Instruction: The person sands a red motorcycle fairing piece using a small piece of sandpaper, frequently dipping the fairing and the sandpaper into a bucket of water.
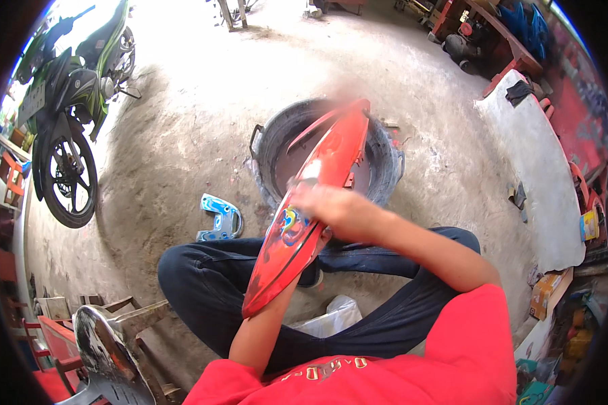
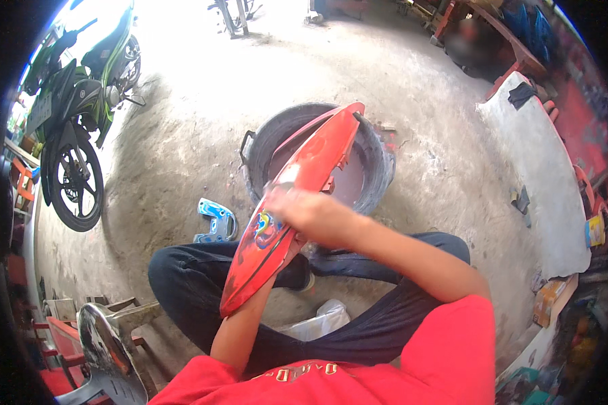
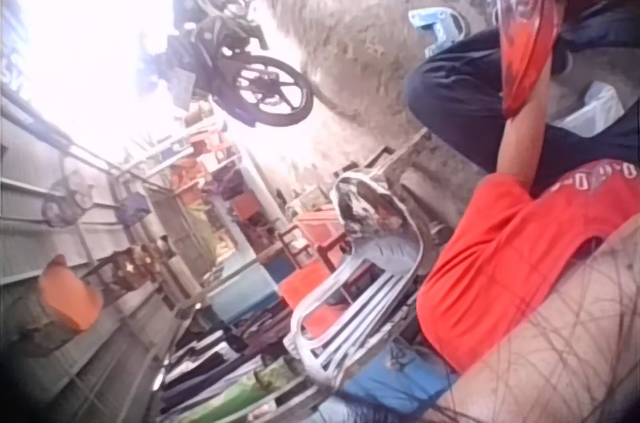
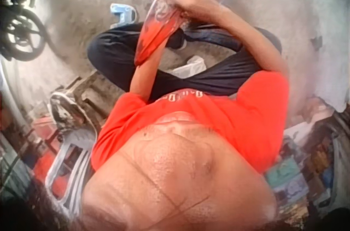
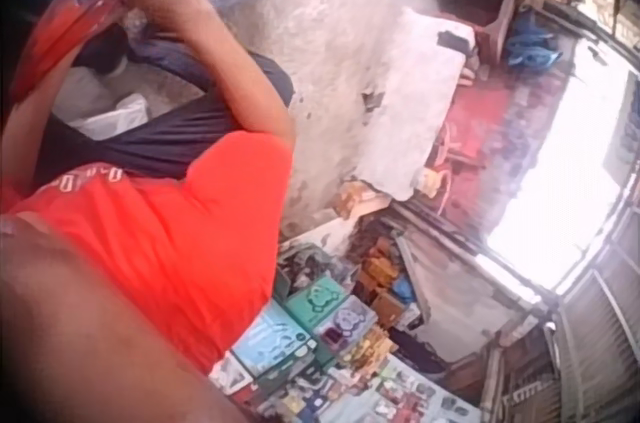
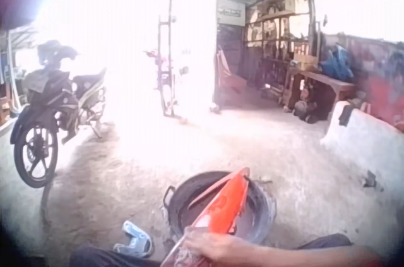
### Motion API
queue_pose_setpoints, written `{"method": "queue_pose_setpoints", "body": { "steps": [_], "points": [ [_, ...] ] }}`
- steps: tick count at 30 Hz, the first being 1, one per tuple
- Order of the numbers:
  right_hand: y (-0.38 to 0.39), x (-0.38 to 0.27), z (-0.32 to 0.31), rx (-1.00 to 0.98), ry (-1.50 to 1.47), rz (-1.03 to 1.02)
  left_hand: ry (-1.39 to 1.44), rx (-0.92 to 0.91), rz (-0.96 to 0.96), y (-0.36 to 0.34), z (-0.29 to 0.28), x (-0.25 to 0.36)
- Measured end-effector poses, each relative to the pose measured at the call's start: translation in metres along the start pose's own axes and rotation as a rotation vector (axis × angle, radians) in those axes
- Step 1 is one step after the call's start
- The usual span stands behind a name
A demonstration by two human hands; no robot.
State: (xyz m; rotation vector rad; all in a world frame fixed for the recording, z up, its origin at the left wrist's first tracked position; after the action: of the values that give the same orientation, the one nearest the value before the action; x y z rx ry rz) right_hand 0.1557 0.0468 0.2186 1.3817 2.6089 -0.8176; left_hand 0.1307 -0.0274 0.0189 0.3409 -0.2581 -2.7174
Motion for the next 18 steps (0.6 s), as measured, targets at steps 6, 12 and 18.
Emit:
{"method": "queue_pose_setpoints", "body": {
  "steps": [6,12,18],
  "points": [
    [-0.002,-0.016,0.005,-0.042,0.112,-0.107,0.088,-0.252,-0.196,0.000,0.029,-0.021],
    [0.008,0.020,-0.016,0.161,0.127,0.208,0.051,-0.267,-0.180,0.002,0.038,-0.020],
    [-0.001,-0.014,0.007,-0.054,0.036,-0.101,0.052,-0.201,-0.163,0.001,0.033,-0.022]
  ]
}}
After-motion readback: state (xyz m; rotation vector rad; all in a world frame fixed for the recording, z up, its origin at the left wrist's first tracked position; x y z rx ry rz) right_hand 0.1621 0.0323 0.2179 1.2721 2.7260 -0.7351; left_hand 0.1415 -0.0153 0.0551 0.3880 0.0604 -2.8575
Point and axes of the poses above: each hand's wrist, its own y-axis away from the middle knuckle, its own z-axis out of the palm, x = y × z, the point moved 9 cm from there along -y, towards the middle knuckle, and after that the axes turned 11 degrees about -z, right-handed, at the moved point
